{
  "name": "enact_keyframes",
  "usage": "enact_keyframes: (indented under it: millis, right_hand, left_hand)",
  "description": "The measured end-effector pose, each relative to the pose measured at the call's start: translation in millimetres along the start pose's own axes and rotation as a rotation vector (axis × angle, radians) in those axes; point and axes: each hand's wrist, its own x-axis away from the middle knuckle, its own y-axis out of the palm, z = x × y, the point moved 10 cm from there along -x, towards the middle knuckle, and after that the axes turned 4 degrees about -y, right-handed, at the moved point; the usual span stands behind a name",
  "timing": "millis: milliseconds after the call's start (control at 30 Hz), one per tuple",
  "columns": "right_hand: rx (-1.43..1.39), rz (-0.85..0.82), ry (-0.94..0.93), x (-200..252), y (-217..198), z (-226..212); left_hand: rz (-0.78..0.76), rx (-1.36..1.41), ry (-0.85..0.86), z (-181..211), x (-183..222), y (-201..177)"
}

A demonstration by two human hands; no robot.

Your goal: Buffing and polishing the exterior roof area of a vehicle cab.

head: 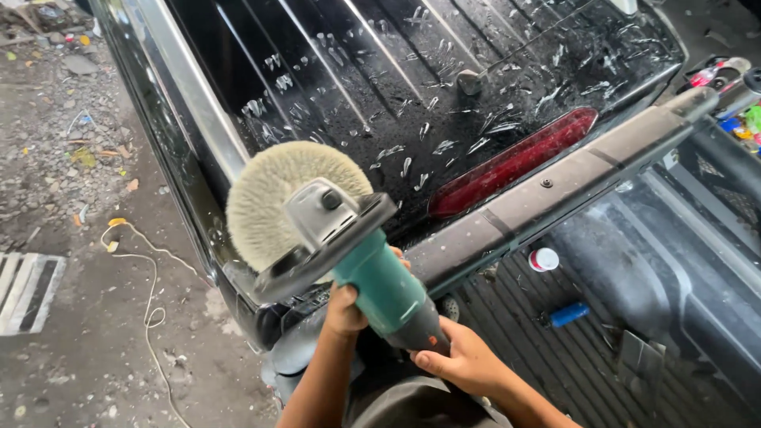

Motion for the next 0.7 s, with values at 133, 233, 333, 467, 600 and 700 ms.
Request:
enact_keyframes:
  millis: [133,233,333,467,600,700]
  right_hand:
    - [0.177,0.188,-0.456,8,2,-93]
    - [0.161,0.314,-0.414,8,-19,-63]
    - [0.111,0.377,-0.121,-1,-39,-20]
    - [0.213,0.423,-0.117,-6,-52,-8]
    - [0.277,0.466,-0.129,-10,-61,4]
    - [0.330,0.458,-0.115,-12,-58,4]
  left_hand:
    - [0.023,0.018,-0.056,-21,-15,-6]
    - [-0.037,0.073,-0.095,-36,-30,-10]
    - [0.051,0.034,-0.087,-56,-47,-42]
    - [0.115,0.051,-0.075,-68,-64,-62]
    - [0.138,0.080,-0.081,-69,-63,-64]
    - [0.160,0.083,-0.068,-66,-55,-71]
